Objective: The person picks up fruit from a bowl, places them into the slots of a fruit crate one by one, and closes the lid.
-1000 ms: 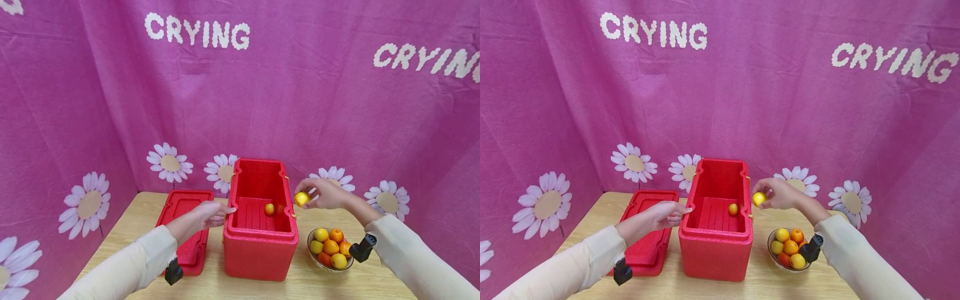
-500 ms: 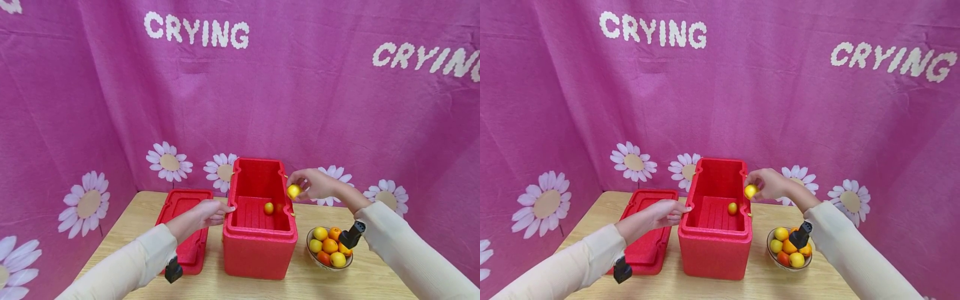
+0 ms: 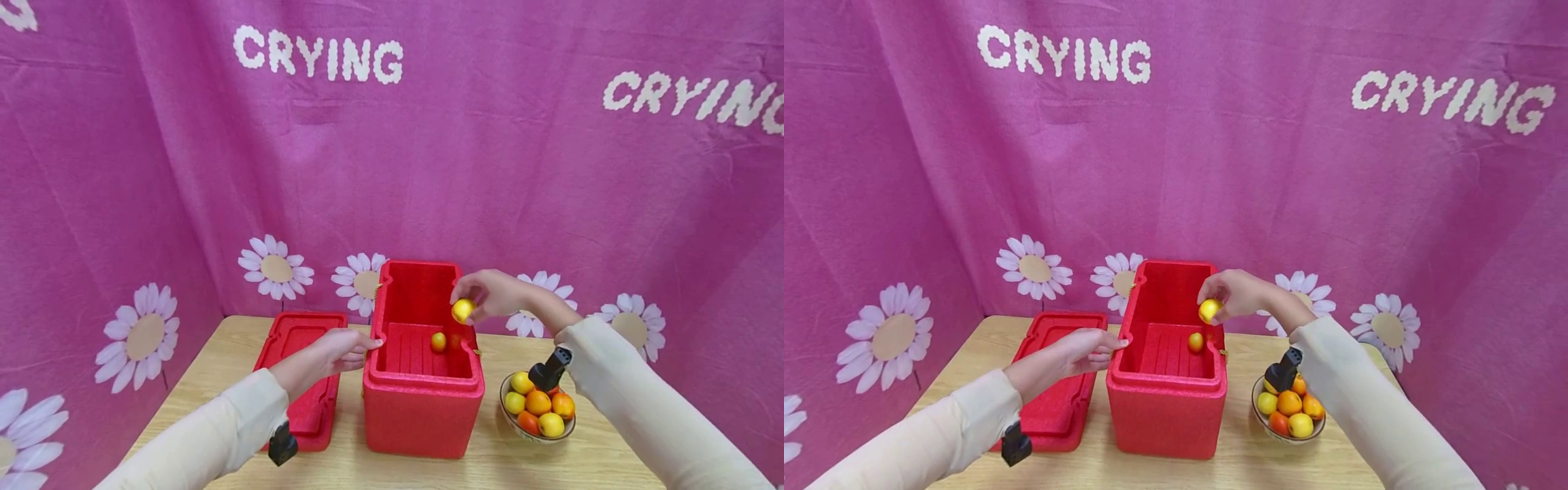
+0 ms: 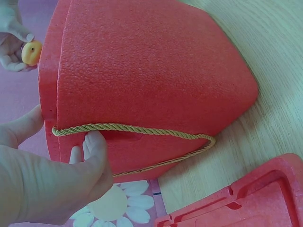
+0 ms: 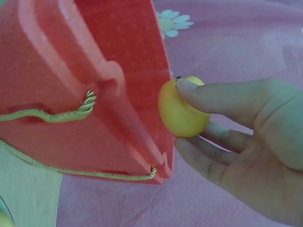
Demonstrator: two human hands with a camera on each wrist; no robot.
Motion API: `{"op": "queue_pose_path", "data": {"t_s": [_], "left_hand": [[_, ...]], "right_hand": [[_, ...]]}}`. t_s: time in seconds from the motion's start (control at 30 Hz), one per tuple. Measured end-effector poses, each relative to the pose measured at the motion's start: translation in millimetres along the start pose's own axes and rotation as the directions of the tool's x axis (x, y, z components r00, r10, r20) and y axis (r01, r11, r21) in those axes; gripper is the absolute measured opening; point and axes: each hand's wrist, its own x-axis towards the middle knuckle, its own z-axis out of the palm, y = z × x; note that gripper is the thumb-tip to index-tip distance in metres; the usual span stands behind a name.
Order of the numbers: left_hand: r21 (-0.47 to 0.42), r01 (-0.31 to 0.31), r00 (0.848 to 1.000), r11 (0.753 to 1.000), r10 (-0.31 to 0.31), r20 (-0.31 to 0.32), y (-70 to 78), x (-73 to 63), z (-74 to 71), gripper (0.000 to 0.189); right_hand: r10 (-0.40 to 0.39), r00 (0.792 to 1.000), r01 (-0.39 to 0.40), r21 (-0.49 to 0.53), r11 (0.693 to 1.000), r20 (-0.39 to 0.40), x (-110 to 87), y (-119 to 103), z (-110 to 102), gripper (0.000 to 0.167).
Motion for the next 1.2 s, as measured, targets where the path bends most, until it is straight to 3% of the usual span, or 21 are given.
{"op": "queue_pose_path", "data": {"t_s": [0.43, 0.83, 1.07, 1.2], "left_hand": [[-0.013, 0.004, 1.0, 1.0, -0.004, 0.008, -4.6, 2.9, -2.7, 0.039], [-0.003, 0.012, 1.0, 1.0, -0.012, 0.0, -1.0, 2.4, -4.1, 0.041], [0.003, 0.011, 1.0, 1.0, -0.011, 0.0, 1.1, 4.1, -2.9, 0.038], [-0.004, 0.013, 1.0, 1.0, -0.013, -0.001, -0.1, 5.1, -1.1, 0.038]], "right_hand": [[-0.01, 0.999, 0.009, 0.019, 1.0, 0.038, 34.2, -9.9, -5.6, 0.03], [0.13, 0.991, -0.133, 0.092, 0.987, 0.036, 64.0, -13.7, -8.9, 0.032], [0.137, 0.99, -0.138, 0.131, 0.982, 0.012, 81.6, -5.5, -3.7, 0.033], [0.183, 0.983, -0.181, 0.163, 0.97, 0.003, 87.5, 0.6, 2.8, 0.035]]}}
